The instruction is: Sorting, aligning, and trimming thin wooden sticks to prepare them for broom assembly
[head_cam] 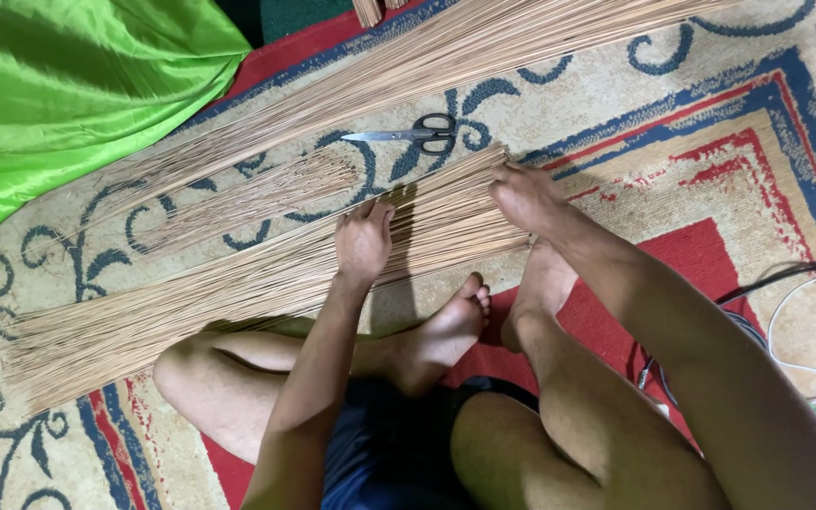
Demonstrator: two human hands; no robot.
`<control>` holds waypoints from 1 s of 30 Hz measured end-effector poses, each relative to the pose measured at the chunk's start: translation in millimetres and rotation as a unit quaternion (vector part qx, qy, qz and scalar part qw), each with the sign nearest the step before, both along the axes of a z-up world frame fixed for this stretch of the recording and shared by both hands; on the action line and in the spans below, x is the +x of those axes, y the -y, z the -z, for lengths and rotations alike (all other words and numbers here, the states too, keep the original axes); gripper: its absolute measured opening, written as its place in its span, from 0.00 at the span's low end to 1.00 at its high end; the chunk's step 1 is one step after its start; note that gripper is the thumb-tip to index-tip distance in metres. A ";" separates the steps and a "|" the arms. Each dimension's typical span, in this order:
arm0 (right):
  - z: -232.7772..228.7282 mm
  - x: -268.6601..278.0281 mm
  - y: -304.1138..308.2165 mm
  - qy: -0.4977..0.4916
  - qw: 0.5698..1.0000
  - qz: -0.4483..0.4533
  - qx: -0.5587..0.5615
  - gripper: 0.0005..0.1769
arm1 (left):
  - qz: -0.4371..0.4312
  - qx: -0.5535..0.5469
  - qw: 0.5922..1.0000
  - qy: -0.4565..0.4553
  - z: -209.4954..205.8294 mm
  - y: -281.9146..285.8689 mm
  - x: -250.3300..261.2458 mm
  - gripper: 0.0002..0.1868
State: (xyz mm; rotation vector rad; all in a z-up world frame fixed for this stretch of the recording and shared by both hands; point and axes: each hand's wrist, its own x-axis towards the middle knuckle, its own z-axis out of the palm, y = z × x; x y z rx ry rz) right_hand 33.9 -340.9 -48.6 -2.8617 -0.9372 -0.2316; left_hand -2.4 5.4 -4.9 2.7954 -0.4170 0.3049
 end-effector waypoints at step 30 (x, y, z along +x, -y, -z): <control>-63.0 -21.9 37.2 0.026 0.976 0.055 0.209 0.18 | 0.003 0.006 1.000 -0.010 -2.4 -3.0 -9.5 0.06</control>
